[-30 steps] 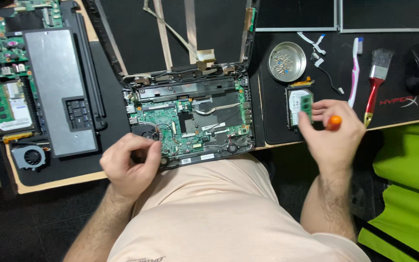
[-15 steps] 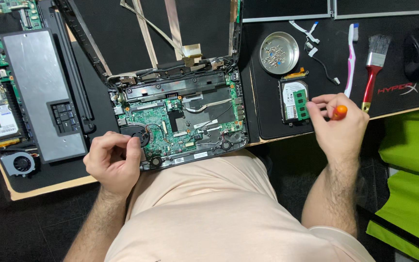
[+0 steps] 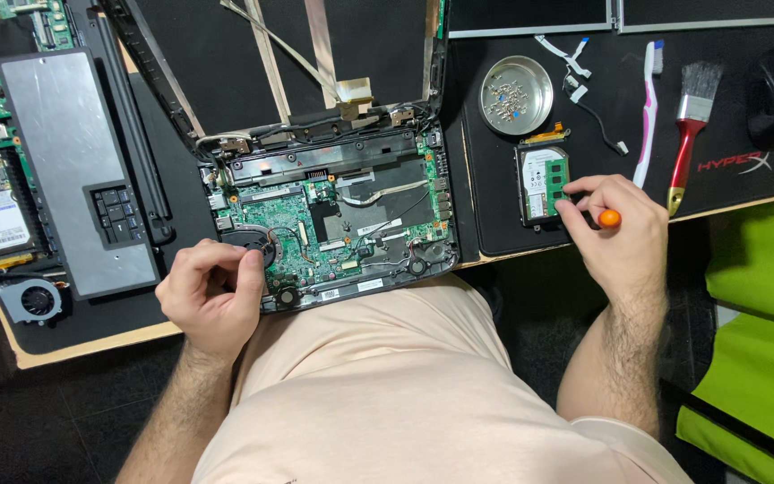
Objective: The person uses a screwdriver to remove screws from the motherboard and other internal components of a disassembled laptop. They lift the motherboard out of the chassis and place it on the desk, then continue to unscrew and remove additional parts from the laptop frame.
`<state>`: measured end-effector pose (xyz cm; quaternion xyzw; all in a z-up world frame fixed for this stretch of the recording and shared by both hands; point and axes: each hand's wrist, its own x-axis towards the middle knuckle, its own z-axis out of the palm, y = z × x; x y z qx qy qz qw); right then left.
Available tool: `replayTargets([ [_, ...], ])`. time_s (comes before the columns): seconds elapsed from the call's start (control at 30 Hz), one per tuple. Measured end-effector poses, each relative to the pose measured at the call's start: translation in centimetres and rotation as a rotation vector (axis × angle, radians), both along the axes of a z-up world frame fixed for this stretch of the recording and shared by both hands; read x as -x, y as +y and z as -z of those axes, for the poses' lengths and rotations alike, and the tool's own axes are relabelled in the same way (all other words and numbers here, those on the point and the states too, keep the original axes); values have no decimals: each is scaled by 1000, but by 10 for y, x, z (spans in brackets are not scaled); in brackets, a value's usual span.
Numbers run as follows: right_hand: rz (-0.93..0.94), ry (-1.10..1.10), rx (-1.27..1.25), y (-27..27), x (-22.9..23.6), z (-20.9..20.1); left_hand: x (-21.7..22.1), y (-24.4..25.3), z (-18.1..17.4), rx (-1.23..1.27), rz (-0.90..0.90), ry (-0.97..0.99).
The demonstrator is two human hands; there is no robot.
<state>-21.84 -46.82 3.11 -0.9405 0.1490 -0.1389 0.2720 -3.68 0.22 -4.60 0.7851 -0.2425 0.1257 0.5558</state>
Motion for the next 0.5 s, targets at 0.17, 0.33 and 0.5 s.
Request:
replayTargets([
  [0.17, 3, 22, 10, 1, 1, -4, 1, -2, -2, 3, -4, 1],
  [0.33, -41, -15, -19, 13, -6, -15, 1, -4, -13, -31, -39, -4],
  [0.5, -110, -202, -117, 37, -21, -12, 0, -9, -18, 37, -19, -13],
])
